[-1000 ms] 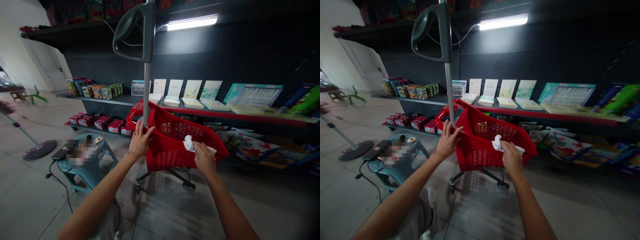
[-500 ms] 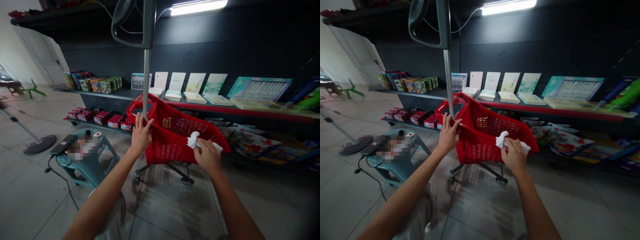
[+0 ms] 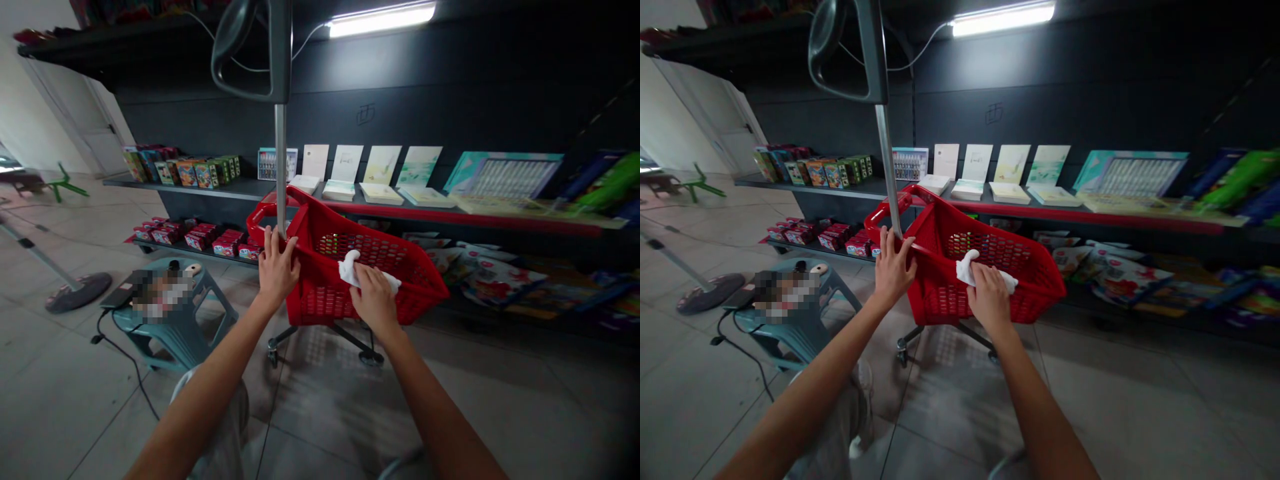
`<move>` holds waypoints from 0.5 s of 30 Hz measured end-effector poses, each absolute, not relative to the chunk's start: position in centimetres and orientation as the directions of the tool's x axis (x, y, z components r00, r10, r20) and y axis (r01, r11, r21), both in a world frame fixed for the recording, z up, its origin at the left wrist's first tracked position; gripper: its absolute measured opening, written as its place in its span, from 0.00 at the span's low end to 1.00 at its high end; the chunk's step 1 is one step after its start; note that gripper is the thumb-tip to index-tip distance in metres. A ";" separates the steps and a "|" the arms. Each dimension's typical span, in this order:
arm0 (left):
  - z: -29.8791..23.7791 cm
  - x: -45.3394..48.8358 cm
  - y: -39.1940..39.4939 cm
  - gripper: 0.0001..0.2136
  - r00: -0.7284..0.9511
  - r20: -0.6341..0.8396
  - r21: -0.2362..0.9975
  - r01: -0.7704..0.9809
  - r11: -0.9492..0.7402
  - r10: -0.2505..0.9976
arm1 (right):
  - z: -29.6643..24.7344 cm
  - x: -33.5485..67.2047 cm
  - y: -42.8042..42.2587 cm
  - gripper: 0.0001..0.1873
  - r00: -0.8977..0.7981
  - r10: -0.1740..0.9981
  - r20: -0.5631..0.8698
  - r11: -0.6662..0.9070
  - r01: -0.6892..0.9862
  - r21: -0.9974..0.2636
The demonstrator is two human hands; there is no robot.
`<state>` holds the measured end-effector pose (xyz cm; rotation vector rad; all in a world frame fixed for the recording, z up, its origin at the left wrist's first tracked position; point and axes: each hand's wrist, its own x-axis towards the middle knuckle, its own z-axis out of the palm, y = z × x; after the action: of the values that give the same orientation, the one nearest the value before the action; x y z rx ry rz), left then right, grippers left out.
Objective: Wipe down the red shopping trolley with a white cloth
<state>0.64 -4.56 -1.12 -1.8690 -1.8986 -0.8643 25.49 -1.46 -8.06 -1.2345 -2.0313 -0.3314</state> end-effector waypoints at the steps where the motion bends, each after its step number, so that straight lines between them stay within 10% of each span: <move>1: -1.1 0.5 -4.6 0.25 -0.068 0.622 0.170 0.984 -0.050 0.780 | -8.2 26.5 -1.5 0.28 -0.292 0.662 0.690 0.516 0.845 -0.138; 9: -1.1 -0.3 -4.7 0.25 -0.031 0.603 0.118 0.992 -0.051 0.797 | -10.6 37.4 -1.1 0.31 -0.187 0.728 0.660 0.385 0.908 -0.167; 15: -1.2 -0.1 -4.6 0.25 -0.039 0.621 0.145 0.987 -0.067 0.783 | -13.4 41.5 -1.5 0.34 0.164 0.774 0.611 0.188 0.863 -0.469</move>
<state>-0.07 -4.65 -1.24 -1.8981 -1.8685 -0.8197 41.51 -1.48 -13.39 -1.5897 -1.6137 -0.1312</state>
